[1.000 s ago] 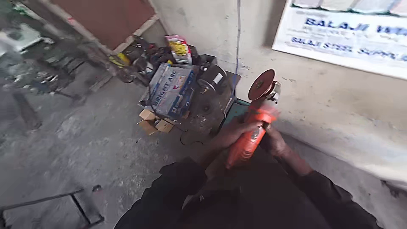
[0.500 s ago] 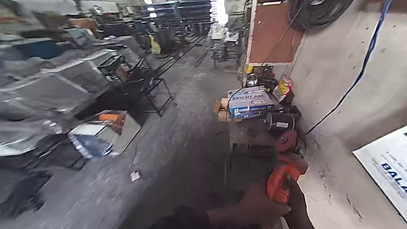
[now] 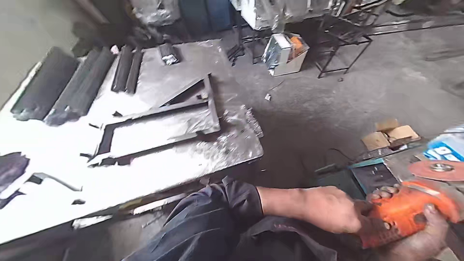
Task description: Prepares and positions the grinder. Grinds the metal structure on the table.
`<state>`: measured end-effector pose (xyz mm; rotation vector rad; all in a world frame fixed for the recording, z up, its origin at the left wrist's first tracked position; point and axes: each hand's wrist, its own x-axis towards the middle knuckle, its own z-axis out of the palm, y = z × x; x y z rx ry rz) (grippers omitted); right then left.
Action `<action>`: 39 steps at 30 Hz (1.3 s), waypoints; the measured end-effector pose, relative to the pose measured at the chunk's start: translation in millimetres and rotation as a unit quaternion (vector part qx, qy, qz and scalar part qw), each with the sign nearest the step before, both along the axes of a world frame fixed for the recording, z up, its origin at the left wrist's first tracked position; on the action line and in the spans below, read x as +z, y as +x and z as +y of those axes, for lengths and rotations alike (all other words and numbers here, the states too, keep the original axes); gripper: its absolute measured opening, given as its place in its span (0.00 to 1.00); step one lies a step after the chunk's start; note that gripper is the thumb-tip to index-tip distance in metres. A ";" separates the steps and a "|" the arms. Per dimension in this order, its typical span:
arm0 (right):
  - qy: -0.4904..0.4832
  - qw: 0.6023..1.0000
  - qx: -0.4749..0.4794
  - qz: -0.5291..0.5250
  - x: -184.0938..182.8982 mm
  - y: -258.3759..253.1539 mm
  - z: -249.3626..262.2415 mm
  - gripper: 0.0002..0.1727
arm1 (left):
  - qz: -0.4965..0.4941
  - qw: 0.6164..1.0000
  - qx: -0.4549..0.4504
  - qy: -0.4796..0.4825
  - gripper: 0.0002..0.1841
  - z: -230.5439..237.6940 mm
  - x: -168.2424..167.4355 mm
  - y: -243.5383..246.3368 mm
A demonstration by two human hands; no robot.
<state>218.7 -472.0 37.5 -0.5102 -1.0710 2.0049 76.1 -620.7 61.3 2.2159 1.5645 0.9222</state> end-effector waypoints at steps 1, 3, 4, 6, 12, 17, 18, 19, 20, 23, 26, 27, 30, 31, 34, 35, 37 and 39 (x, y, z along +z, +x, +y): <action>-0.005 1.000 0.018 -0.008 -3.6 -7.5 -12.3 0.23 | 0.003 1.000 0.019 0.010 0.17 -17.0 -6.7 0.8; -0.021 0.998 0.055 -0.013 -11.4 -21.8 -34.7 0.24 | -0.016 0.997 0.058 0.041 0.17 -49.9 -19.9 1.9; -0.025 0.997 0.076 -0.013 -14.4 -29.6 -44.9 0.24 | -0.030 0.995 0.078 0.057 0.17 -65.7 -24.9 1.0; -0.031 0.992 0.122 -0.028 -17.8 -43.9 -66.4 0.23 | -0.043 0.987 0.128 0.092 0.17 -96.1 -36.6 5.2; -0.104 0.954 0.275 -0.057 -22.2 -89.7 -128.6 0.25 | -0.029 0.956 0.275 0.097 0.17 -174.4 -37.3 13.0; -0.048 0.934 0.335 -0.114 -22.4 -118.4 -144.1 0.21 | 0.074 0.933 0.347 0.052 0.12 -194.6 -30.1 15.6; -0.045 0.930 0.347 -0.117 -20.6 -124.1 -140.4 0.21 | 0.082 0.927 0.364 0.047 0.13 -192.1 -29.0 16.9; -0.037 0.923 0.364 -0.122 -18.3 -132.2 -136.6 0.21 | 0.072 0.918 0.387 0.041 0.12 -189.4 -28.3 18.7; -0.020 0.915 0.379 -0.139 -15.3 -137.2 -131.3 0.21 | 0.031 0.909 0.414 0.027 0.13 -184.3 -28.3 25.4; 0.105 0.887 0.387 -0.229 -0.2 -156.6 -110.2 0.19 | -0.271 0.847 0.457 -0.038 0.40 -156.6 -31.8 39.5; 0.286 0.806 0.426 -0.295 8.2 -181.1 -92.9 0.33 | -0.618 0.681 0.392 -0.017 0.55 -116.5 -55.6 32.1; 0.333 0.768 0.449 -0.313 8.9 -188.5 -90.6 0.35 | -0.677 0.631 0.379 -0.005 0.49 -101.6 -61.5 29.2; 0.449 0.648 0.500 -0.359 8.8 -213.4 -98.9 0.43 | -0.756 0.538 0.368 0.055 0.35 -66.1 -62.5 15.4; 0.488 0.611 0.501 -0.371 6.7 -222.4 -103.1 0.44 | -0.761 0.521 0.381 0.063 0.33 -60.0 -62.6 7.5; 0.572 0.521 0.504 -0.383 -3.7 -249.1 -109.5 0.45 | -0.747 0.498 0.436 0.055 0.31 -56.3 -67.0 -19.2; 0.594 0.498 0.503 -0.384 -6.1 -258.0 -111.9 0.46 | -0.748 0.491 0.442 0.058 0.30 -57.6 -69.3 -27.2; 0.612 0.469 0.503 -0.390 -9.2 -271.5 -117.3 0.45 | -0.774 0.459 0.431 0.065 0.29 -60.9 -70.5 -38.7; 0.618 0.455 0.505 -0.395 -11.6 -284.9 -121.3 0.44 | -0.806 0.424 0.409 0.067 0.25 -63.9 -69.8 -50.1</action>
